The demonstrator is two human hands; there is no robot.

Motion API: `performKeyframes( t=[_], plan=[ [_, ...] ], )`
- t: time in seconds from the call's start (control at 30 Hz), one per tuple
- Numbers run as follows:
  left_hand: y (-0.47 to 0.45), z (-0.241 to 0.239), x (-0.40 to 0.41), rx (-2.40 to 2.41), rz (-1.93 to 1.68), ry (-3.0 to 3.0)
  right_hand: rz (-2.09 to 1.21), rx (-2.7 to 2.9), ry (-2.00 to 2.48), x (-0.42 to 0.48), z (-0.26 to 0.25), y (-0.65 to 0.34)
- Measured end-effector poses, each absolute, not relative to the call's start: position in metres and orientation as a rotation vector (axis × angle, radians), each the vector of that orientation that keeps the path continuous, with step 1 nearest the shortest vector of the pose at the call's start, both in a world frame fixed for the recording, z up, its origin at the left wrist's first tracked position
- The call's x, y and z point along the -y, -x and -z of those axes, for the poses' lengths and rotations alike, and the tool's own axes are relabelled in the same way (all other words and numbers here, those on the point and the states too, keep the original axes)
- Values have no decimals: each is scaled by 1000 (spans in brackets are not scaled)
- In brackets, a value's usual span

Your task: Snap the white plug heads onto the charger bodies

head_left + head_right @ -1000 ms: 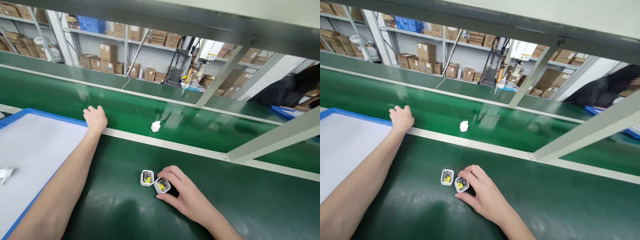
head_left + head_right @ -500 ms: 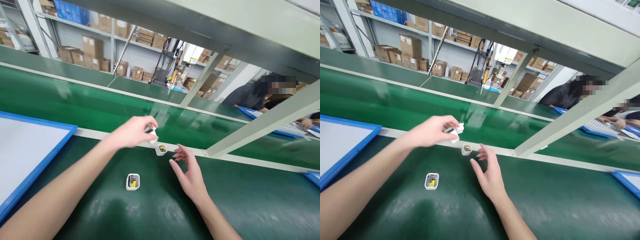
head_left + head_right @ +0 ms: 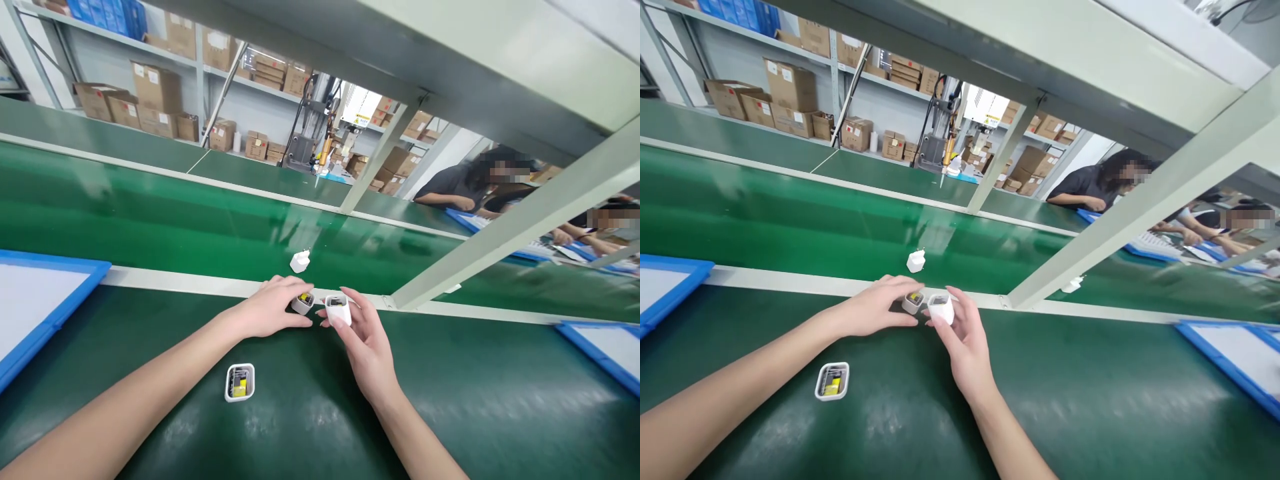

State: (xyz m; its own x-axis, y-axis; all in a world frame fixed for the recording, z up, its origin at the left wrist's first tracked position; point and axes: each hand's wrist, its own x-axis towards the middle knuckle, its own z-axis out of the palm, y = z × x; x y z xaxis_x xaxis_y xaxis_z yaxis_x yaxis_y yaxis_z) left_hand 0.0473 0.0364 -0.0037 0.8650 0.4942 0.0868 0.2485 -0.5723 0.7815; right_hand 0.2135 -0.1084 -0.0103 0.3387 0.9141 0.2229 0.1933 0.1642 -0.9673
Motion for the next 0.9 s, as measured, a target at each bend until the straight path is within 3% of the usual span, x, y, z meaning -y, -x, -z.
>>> performKeyframes(
  t=[0.5,0.63,0.73,0.9],
  plan=[
    [-31,2,-53,-278,-117,-2038,-850,1406,1525,105,9,-225],
    [-19,-26,-60,-398,-88,-2128,-651,1722,1478,104,5,-220],
    [0,-60,-74,-580,-143,-2455,-284,2083,1468,97,11,-221],
    [90,-118,-110,-1000,-69,-2603,-5,2280,1331,83,35,-207]
  ],
)
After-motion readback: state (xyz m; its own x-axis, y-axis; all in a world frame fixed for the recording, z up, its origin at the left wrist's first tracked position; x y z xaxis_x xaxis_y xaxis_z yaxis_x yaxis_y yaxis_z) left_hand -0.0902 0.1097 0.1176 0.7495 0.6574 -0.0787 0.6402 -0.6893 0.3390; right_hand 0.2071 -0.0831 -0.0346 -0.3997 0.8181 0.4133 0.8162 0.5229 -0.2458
